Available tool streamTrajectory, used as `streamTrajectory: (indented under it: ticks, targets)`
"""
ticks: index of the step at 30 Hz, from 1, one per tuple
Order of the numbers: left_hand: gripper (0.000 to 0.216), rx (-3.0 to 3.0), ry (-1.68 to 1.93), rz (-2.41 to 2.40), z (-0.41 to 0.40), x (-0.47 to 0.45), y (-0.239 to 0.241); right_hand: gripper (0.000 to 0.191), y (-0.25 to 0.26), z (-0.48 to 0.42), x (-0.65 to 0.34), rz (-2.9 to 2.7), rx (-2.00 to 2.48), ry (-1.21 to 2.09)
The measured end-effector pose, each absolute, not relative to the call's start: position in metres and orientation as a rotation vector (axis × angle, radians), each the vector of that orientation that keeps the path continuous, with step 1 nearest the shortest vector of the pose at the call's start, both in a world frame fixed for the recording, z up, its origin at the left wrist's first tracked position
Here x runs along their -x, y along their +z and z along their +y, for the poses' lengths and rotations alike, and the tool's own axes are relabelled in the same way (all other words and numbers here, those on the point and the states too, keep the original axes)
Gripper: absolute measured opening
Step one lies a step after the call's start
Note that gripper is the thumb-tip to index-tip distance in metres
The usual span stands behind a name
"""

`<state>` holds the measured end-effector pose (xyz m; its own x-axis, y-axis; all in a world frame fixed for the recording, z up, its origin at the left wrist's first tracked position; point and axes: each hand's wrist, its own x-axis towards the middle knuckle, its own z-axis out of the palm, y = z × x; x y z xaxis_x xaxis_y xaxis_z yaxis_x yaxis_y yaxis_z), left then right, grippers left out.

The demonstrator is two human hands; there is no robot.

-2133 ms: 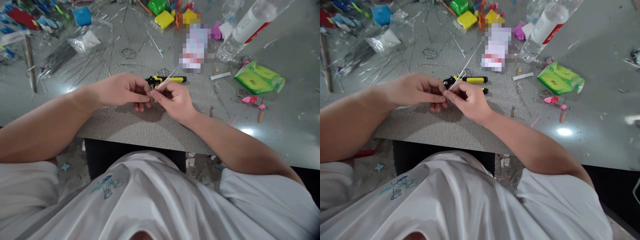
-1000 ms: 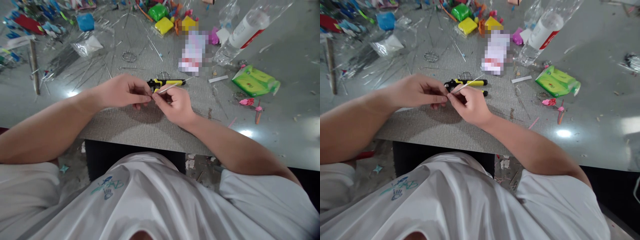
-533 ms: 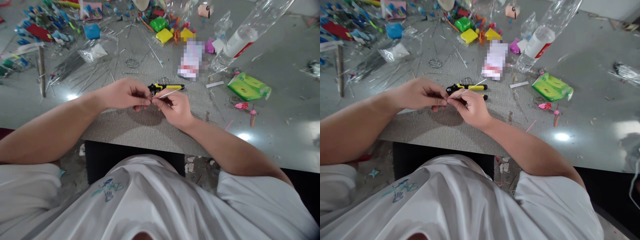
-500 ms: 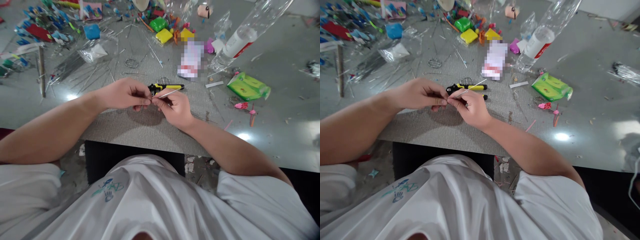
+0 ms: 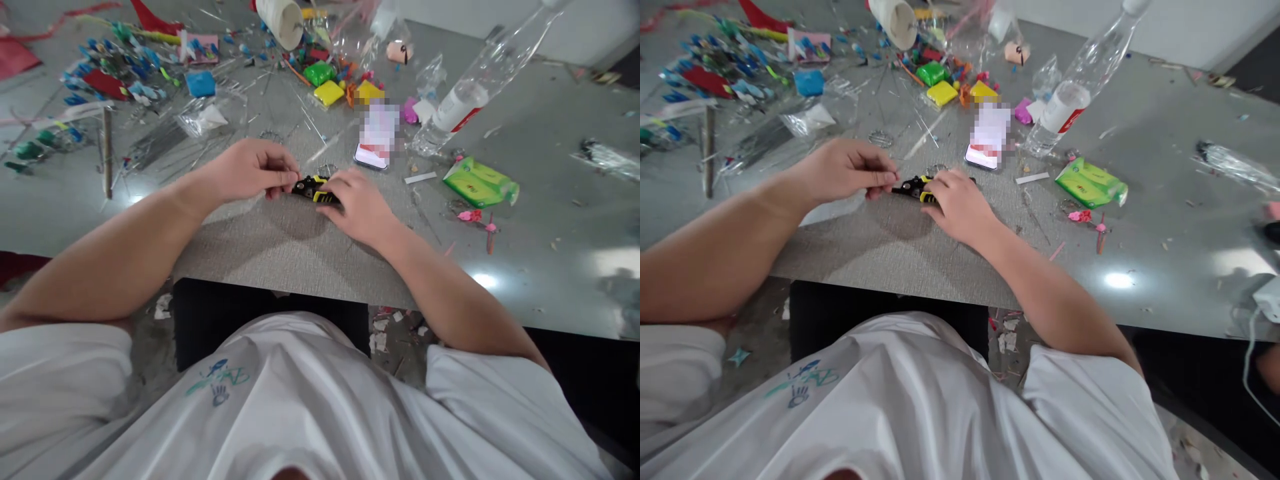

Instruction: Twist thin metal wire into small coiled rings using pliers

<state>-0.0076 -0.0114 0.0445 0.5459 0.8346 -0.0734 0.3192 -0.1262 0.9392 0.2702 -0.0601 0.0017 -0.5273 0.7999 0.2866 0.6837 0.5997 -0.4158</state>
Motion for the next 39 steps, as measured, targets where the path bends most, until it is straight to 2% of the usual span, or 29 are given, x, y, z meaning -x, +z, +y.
streamTrajectory:
  ticks: [7, 11, 17, 23, 27, 37, 39]
  targets:
    - [0.029, -1.524, 0.863, 1.023, 0.006, 0.017, 0.044, 0.034, 0.022, -0.072, -0.276, -2.516, 1.365, 0.500]
    - [0.038, -1.498, 0.847, 1.070, 0.013, 0.018, 0.041, 0.034, 0.036, -0.081, -0.290, -2.612, 1.440, 0.545]
    - [0.041, -1.485, 0.808, 1.038, 0.009, 0.018, 0.046, 0.031, 0.050, -0.082, -0.322, -2.640, 1.539, 0.523]
    - [0.027, -1.363, 0.914, 1.101, 0.014, 0.014, 0.039, 0.034, 0.062, -0.076, -0.340, -2.606, 1.775, 0.426]
    - [0.028, -1.299, 0.949, 1.100, 0.015, 0.009, 0.037, 0.037, 0.065, -0.072, -0.341, -2.576, 1.867, 0.371]
    - [0.020, -1.367, 0.890, 1.040, 0.018, 0.010, 0.037, 0.035, 0.074, -0.068, -0.330, -2.546, 1.973, 0.354]
    - [0.022, -1.397, 0.855, 1.038, 0.016, 0.010, 0.038, 0.029, 0.081, -0.064, -0.320, -2.470, 1.958, 0.371]
